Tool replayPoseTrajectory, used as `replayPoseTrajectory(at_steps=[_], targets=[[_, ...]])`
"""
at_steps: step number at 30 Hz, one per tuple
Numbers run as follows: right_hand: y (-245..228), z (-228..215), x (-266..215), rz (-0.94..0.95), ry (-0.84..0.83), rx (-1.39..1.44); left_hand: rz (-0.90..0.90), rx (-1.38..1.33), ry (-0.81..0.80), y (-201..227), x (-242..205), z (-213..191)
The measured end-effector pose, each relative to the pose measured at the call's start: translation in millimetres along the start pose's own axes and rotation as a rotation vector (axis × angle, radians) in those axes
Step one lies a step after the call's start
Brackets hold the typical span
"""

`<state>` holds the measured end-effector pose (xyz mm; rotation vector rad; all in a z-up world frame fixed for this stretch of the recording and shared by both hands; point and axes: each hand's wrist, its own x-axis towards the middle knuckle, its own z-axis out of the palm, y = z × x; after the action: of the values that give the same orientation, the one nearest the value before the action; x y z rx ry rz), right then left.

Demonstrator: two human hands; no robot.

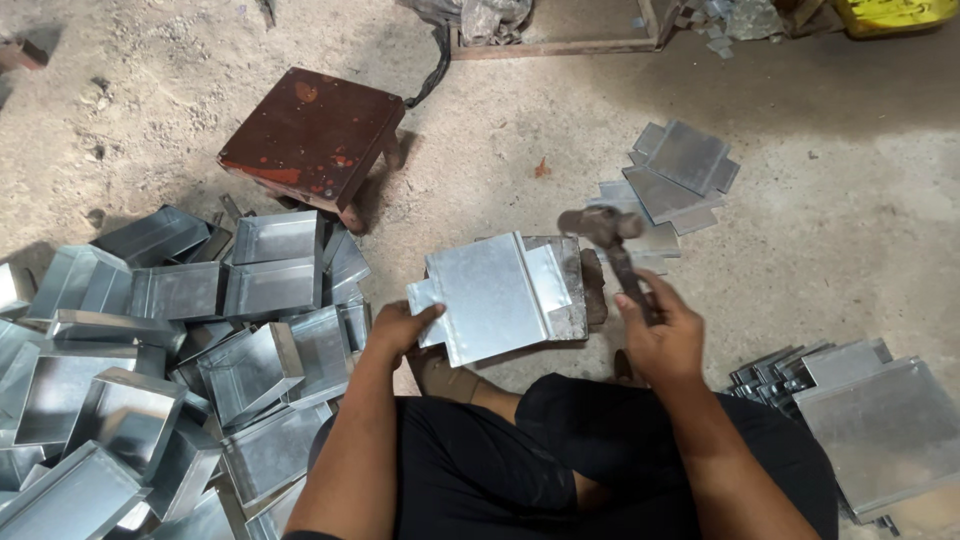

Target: The person sits on the floor and repeatedly hammers a stack of rectangular metal sheets placed on a small wooden block. They hold the stack with their left hand and strike it with a hammer in their right hand, occasionally adjusting the stack's position.

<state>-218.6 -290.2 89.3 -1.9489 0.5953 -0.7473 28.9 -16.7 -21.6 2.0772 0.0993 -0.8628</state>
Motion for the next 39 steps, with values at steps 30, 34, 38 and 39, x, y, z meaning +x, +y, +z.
replayPoseTrajectory(at_steps=[30, 34, 38, 39], targets=[[-34.6, -3.4, -0.1, -0.55, 0.272, -0.087, 0.317, 0.146, 0.307, 19.5, -11.6, 17.4], [9.2, 31.2, 6.5, -0.724, 0.336, -0.32, 0.261, 0.135, 0.284, 19.2, -11.2, 17.9], [26.1, 49.0, 10.9, -0.065, -0.198, -0.306, 0.325, 0.135, 0.308, 12.8, -14.0, 20.2], [19.3, 46.3, 14.7, -0.016, -0.19, -0.29, 0.348, 0.121, 0.316, 15.3, -12.2, 18.7]])
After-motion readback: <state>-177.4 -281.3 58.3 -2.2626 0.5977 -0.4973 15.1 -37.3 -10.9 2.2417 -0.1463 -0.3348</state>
